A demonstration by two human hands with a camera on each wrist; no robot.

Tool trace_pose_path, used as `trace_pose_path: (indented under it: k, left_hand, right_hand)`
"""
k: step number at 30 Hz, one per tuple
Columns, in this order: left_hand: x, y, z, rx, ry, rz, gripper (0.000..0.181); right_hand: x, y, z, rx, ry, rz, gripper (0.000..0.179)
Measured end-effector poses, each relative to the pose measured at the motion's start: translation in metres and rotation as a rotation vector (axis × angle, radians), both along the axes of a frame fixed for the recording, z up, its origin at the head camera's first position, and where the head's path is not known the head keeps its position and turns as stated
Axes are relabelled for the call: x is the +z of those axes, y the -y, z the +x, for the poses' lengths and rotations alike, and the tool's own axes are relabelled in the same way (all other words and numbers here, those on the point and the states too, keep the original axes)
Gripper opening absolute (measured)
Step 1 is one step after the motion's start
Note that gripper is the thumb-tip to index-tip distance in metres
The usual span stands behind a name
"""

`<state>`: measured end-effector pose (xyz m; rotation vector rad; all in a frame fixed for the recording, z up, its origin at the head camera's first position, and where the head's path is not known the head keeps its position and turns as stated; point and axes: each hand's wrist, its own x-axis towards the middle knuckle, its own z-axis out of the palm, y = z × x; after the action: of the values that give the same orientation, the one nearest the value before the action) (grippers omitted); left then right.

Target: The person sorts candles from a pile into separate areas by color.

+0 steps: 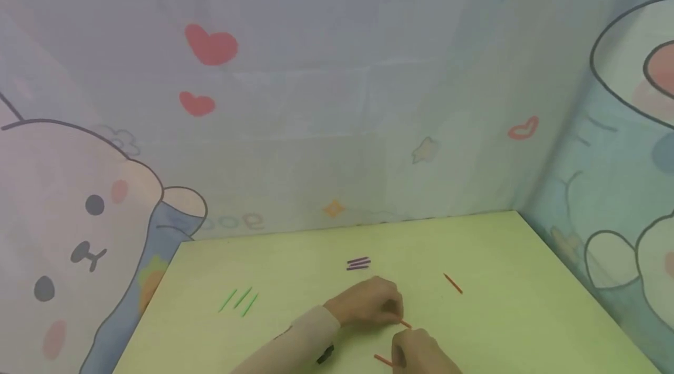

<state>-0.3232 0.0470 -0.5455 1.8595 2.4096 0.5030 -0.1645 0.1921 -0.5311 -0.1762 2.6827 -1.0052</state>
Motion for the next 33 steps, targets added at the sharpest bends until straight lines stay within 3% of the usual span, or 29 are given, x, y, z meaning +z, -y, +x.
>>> trace_pose_path:
  k: [3, 10, 16, 23, 28, 33]
  left_hand:
    - [0.002, 0.002, 0.001, 0.01, 0.038, 0.014, 0.008]
    - [0.004, 0.008, 0.001, 0.054, 0.099, 0.012, 0.008]
    - [0.005, 0.009, 0.003, 0.086, 0.158, 0.024, 0.007]
    - [0.007, 0.006, 0.005, 0.133, 0.232, 0.016, 0.008]
    - [0.007, 0.005, 0.004, 0.138, 0.229, 0.008, 0.01]
    - [0.002, 0.005, 0.006, 0.151, 0.233, -0.004, 0.01]
  right_hand:
    - [0.001, 0.001, -0.001, 0.006, -0.014, 0.005, 0.018]
    - [0.003, 0.006, -0.003, -0.024, 0.049, -0.007, 0.017]
    - [0.008, 0.001, -0.002, -0.045, 0.089, 0.068, 0.021]
    - [0.034, -0.026, 0.0, 0.018, -0.138, 0.066, 0.022]
    - [0.067, -0.049, -0.014, -0.025, -0.309, 0.127, 0.022]
    - [0.095, -0.08, -0.036, -0.115, -0.337, 0.096, 0.012]
